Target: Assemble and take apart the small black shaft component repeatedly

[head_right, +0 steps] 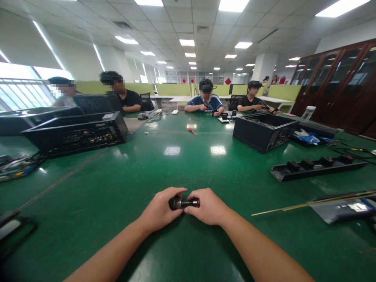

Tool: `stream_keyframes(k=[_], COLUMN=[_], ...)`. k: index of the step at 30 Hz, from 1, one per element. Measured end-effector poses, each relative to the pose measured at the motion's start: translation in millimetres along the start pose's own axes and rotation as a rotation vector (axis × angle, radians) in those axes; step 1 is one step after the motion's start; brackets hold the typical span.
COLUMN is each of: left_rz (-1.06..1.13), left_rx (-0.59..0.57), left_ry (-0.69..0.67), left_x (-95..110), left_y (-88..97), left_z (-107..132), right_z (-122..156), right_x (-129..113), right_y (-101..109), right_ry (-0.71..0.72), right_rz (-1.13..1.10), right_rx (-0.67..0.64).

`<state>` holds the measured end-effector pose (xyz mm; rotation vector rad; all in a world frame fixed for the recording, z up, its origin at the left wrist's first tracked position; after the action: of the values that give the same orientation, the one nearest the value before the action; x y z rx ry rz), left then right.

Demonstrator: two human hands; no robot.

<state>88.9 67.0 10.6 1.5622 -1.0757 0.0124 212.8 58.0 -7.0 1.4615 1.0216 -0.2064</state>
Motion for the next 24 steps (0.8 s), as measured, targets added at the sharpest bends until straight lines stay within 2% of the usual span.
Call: stream_keyframes(k=[11, 18, 24], left_rz=[0.058, 0.075, 0.093], left_rx=[0.024, 0.037, 0.018], left_ry=[-0.05, -0.024, -0.024], left_x=[0.4, -2.7, -1.8], left_y=[6.7, 12.3, 7.9], left_z=[10.2, 11.9, 11.6], right_z=[1.7, 1.4, 3.7], right_x=[-15.2, -18.5, -20.5], right_y=[-7.9, -11.6, -15.9], right_ry=[0.094, 0.101, 0.115], right_rz=[0.069, 0.021, 0.074], right_rx=[0.004, 0.025, -0.022])
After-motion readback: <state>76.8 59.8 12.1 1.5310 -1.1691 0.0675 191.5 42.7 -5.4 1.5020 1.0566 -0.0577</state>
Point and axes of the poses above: each hand's wrist, its own z-axis away from the middle knuckle, its own y-axis out of the back of the hand, x = y × z, the point moved 9 cm from there along -z, towards the middle knuckle, and after that the axes turned 2 degrees about y, right-handed, at the moved point
